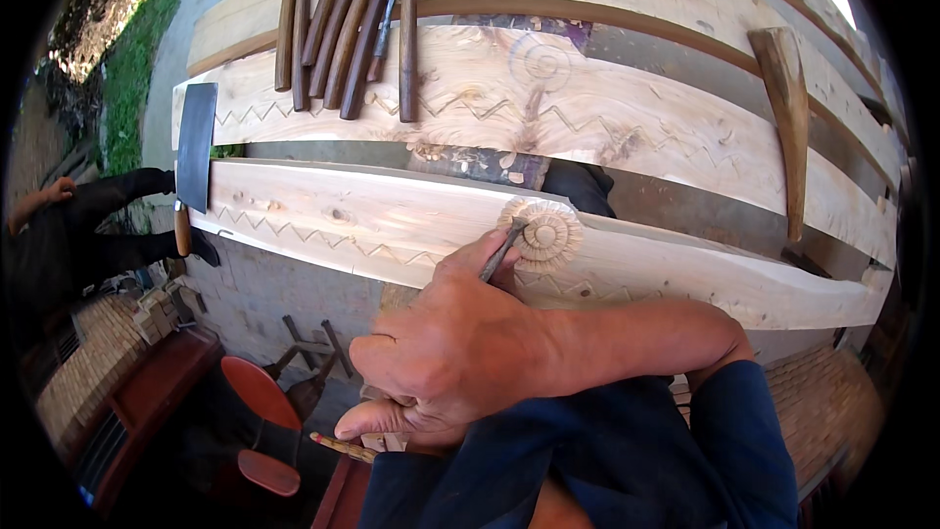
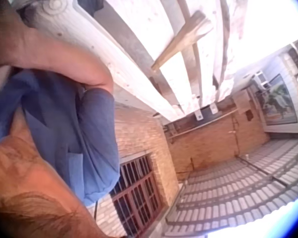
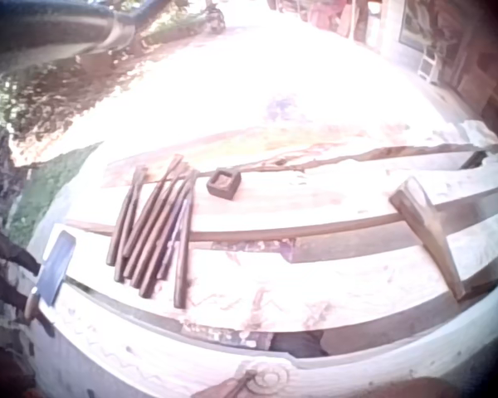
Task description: The person carves a decorative spiral pattern into a long wooden plank using a chisel and a wooden mallet. They repeatedly position the chisel and strike it to remove wood shavings, refining the design on the plank's surface.
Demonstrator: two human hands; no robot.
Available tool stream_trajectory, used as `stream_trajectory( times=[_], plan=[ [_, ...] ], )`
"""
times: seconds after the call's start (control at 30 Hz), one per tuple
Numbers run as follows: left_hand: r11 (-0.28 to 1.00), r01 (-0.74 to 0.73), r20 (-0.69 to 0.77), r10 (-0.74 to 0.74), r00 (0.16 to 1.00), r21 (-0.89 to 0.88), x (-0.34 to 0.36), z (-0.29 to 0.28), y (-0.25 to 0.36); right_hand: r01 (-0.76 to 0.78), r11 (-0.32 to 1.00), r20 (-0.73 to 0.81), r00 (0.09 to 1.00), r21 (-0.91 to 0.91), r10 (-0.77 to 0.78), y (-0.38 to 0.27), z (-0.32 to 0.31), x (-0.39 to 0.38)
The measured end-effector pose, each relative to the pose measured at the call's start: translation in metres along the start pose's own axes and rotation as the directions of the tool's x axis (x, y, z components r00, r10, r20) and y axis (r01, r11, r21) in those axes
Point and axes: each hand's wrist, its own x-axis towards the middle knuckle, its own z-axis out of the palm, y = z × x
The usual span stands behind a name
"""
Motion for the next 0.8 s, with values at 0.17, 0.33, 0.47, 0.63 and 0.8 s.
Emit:
stream_trajectory(
  times=[0.17, 0.33, 0.47, 0.63, 0.8],
  plan=[
    [0.991, 0.073, -0.049, -0.079, 0.996, -0.113, -0.002, 0.01, -0.021, 0.01, 1.0, -0.052, 0.999, -0.012, -0.011, 0.006, 0.01, 0.005],
    [0.998, 0.034, -0.029, -0.036, 0.999, -0.059, 0.002, 0.007, -0.014, 0.023, 0.998, -0.059, 0.998, -0.066, -0.027, 0.013, 0.019, 0.004],
    [0.961, 0.163, -0.013, -0.17, 0.985, -0.225, -0.003, 0.008, -0.026, 0.085, 0.987, -0.123, 0.987, -0.135, -0.101, 0.024, 0.03, 0.007],
    [0.917, 0.22, -0.136, -0.278, 0.951, -0.333, -0.012, 0.022, -0.029, 0.075, 0.98, -0.141, 0.985, -0.182, -0.102, 0.022, 0.03, 0.01],
    [0.966, 0.113, -0.167, -0.154, 0.974, -0.231, -0.019, 0.025, -0.042, 0.147, 0.932, -0.121, 0.973, -0.33, -0.196, 0.024, 0.04, 0.005]
  ],
)
